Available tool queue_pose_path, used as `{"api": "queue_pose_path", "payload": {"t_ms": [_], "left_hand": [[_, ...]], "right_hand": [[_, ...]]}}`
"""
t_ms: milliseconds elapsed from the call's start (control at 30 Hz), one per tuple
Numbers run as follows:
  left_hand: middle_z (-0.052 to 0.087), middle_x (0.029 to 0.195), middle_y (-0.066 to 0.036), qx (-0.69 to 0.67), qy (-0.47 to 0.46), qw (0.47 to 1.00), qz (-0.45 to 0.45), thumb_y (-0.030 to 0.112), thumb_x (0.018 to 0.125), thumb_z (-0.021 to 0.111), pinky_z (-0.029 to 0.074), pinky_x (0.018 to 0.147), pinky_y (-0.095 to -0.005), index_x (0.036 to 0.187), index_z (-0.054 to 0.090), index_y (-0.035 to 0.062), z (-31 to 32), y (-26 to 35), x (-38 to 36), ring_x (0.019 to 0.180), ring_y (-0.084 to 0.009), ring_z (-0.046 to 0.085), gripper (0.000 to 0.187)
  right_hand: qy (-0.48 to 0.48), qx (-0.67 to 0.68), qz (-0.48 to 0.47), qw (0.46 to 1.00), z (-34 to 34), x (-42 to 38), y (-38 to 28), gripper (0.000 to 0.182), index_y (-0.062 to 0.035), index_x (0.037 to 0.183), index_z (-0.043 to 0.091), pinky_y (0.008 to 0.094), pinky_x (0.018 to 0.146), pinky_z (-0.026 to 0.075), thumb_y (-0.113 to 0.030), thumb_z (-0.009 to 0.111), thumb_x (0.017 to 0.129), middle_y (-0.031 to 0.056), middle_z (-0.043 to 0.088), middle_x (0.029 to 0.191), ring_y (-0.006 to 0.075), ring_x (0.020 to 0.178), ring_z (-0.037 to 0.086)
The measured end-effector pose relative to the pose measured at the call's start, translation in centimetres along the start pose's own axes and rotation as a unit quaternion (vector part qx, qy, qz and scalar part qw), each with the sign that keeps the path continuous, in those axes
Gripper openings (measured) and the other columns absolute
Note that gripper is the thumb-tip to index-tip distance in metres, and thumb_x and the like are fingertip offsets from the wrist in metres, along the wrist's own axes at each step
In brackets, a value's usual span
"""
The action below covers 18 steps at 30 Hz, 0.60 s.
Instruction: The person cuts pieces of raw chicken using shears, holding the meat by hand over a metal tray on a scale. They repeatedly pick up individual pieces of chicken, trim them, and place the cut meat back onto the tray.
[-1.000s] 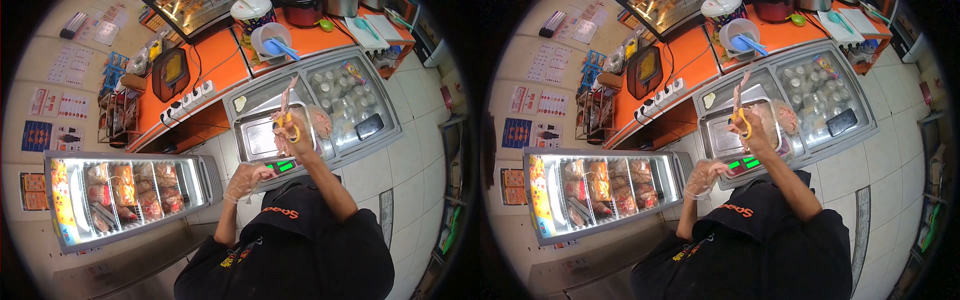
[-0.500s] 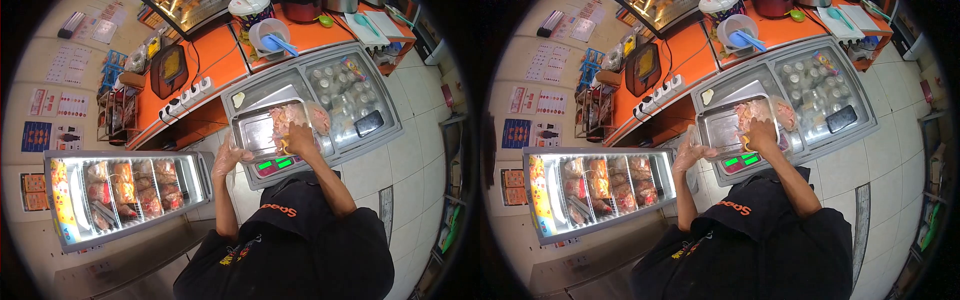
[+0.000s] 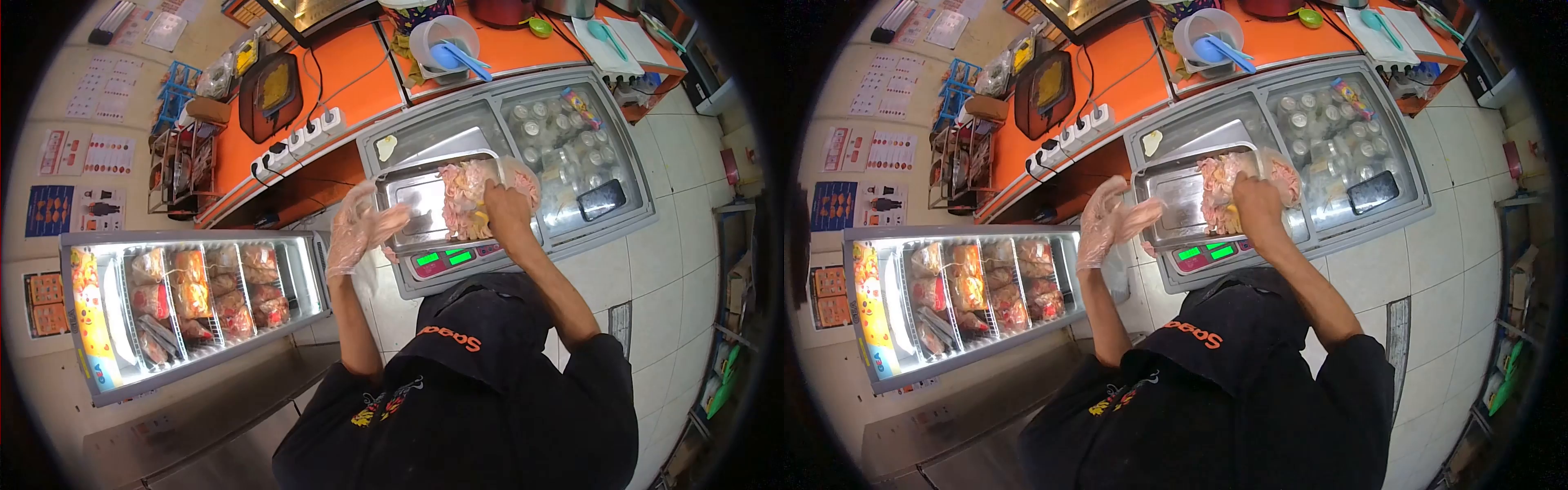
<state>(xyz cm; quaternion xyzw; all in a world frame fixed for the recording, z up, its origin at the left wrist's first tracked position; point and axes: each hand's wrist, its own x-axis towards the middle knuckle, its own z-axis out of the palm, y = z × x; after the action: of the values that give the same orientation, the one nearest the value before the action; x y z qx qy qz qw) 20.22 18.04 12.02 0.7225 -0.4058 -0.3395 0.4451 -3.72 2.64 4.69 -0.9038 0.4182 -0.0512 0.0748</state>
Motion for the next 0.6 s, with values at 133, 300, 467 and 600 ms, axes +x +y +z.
{"api": "queue_pose_path", "payload": {"t_ms": [133, 300, 467, 600], "left_hand": [[0.063, 0.077, -0.015, 0.278, 0.015, 0.959, 0.055, 0.045, 0.084, 0.057, 0.049, 0.070, -0.0367, 0.097, 0.063, -0.0001, -1.5, -5.7, -2.4, 0.067, -0.0256, 0.060, 0.047], [0.063, 0.083, -0.022, 0.247, -0.110, 0.911, -0.310, 0.047, 0.080, 0.061, 0.048, 0.075, -0.0428, 0.091, 0.061, 0.0002, 2.1, -8.6, -4.8, 0.073, -0.0363, 0.062, 0.048], [0.061, 0.090, -0.025, 0.312, -0.119, 0.942, -0.038, 0.045, 0.085, 0.056, 0.048, 0.075, -0.0445, 0.104, 0.058, -0.0006, 3.4, -17.6, -6.5, 0.083, -0.0394, 0.060, 0.049], [0.061, 0.090, -0.025, 0.359, -0.046, 0.932, 0.006, 0.035, 0.091, 0.050, 0.047, 0.074, -0.0457, 0.110, 0.054, 0.0000, 2.9, -15.5, -6.8, 0.086, -0.0416, 0.059, 0.040]], "right_hand": [[-0.023, -0.010, -0.040, 0.999, -0.3, 0.4, 0.0, 0.022, -0.0035, 0.089, 0.056, 0.0342, 0.062, 0.052, -0.004, 0.066, 0.069, 0.0116, 0.064, 0.079, 0.0265, 0.078, 0.064], [-0.079, -0.037, -0.071, 0.994, -0.6, 1.8, -0.7, 0.035, -0.0036, 0.096, 0.052, 0.0359, 0.065, 0.051, -0.001, 0.069, 0.065, 0.0121, 0.063, 0.088, 0.0268, 0.089, 0.061], [-0.046, 0.015, -0.099, 0.994, -2.5, 3.3, 0.1, 0.041, -0.0030, 0.094, 0.051, 0.0391, 0.068, 0.050, -0.004, 0.074, 0.060, 0.0135, 0.062, 0.085, 0.0310, 0.087, 0.061], [0.029, 0.086, -0.059, 0.994, -5.2, 3.9, 3.0, 0.051, -0.0030, 0.092, 0.049, 0.0416, 0.068, 0.049, -0.010, 0.082, 0.053, 0.0136, 0.062, 0.083, 0.0338, 0.084, 0.061]]}}
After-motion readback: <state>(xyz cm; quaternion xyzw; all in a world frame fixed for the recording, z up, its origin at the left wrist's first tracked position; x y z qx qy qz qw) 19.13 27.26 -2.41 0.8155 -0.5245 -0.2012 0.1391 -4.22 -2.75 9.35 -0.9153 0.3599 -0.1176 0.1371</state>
